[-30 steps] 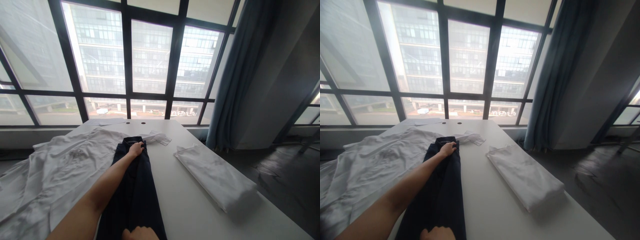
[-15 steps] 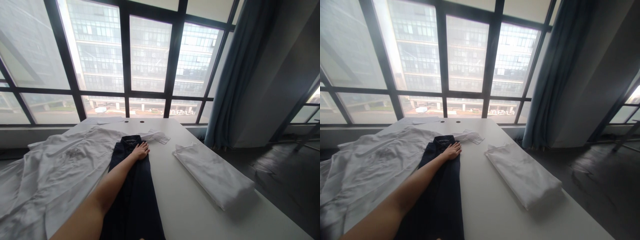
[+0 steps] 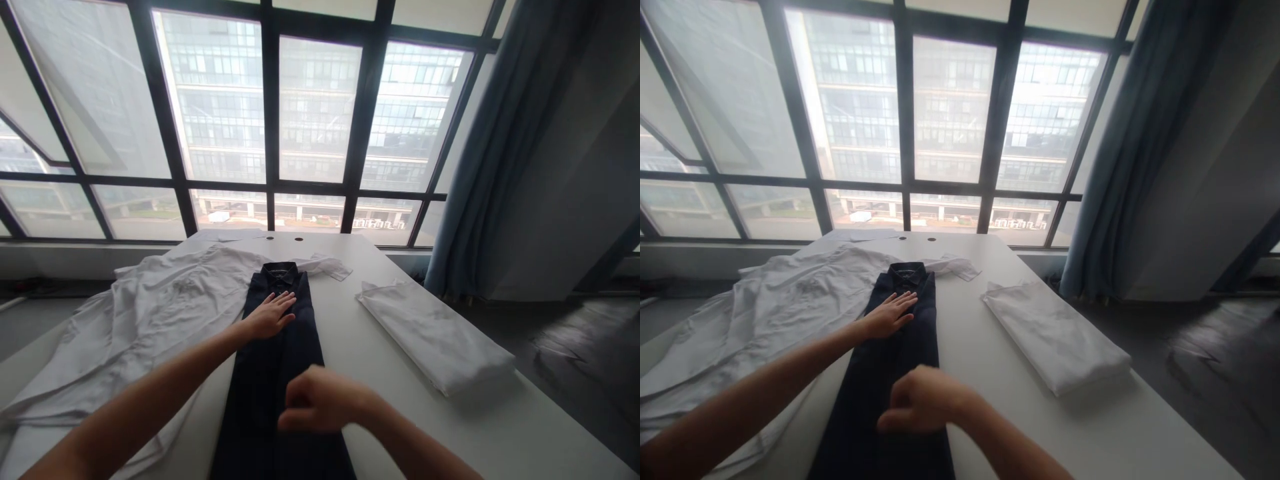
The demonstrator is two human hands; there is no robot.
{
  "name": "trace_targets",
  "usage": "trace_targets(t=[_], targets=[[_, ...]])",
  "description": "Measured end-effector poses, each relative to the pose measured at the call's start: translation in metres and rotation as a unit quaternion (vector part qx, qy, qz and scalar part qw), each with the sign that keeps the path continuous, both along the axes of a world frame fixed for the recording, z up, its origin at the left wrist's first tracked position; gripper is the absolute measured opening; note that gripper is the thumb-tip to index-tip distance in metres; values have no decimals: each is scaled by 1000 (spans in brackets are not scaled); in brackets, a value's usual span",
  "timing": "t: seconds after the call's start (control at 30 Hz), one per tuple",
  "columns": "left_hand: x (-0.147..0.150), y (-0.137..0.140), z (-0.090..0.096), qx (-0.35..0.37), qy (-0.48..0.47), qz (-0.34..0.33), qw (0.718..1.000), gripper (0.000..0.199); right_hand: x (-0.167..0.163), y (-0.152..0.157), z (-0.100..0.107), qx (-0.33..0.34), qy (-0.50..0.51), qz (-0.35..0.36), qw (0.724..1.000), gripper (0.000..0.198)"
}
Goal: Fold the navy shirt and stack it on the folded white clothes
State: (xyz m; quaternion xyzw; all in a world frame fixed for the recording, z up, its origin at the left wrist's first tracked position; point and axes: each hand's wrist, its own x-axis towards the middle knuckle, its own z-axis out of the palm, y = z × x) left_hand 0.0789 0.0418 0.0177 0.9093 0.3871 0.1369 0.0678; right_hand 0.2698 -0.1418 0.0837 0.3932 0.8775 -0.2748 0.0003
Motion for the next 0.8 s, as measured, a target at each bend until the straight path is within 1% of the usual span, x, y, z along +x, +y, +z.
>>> trace_targets(t=[0.03,0.07,0.1,0.17,0.2,0.27,0.37,0.43,0.5,0.53,0.6,0.7,0.73,0.8], targets=[[-20,-19,-1,-8,1,-5,1000,51,10,8,2,56,1,-60,997,28],[-41,-36,-4,-18,3,-11,1000,50,20,16,1,108,-3,-113,988,21],[-60,-51,-6,-28,6,-13,1000,50,29,22,-3,145,-11,-151,978,18],[-94,-78,-11,-48,13,-7,999,56,44,29,-16,177,-26,-179,967,37],[-107,-90,-12,-60,13,-5,998,59,49,31,-23,178,-26,-180,967,47],[-123,-112,-12,-83,9,-12,996,62,56,29,-34,172,-9,-169,970,57],[-125,-143,-5,-117,7,-64,991,63,59,19,-35,159,12,-146,976,64],[-117,-161,2,-141,11,-110,984,66,59,9,-30,135,5,-125,983,72],[-108,-176,6,-158,12,-148,976,71,57,-3,-25,104,1,-88,991,73],[-104,-181,7,-160,7,-156,975,69,55,-9,-24,91,6,-65,994,71],[-98,-188,6,-156,-15,-155,975,58,50,-22,-23,76,29,-25,996,59],[-95,-195,6,-165,-79,-150,972,43,41,-42,-21,52,89,3,995,38],[-95,-197,8,-183,-102,-154,966,39,38,-48,-19,35,114,4,993,32],[-95,-203,17,-246,-147,-161,944,31,36,-59,-13,-22,161,-6,987,25]])
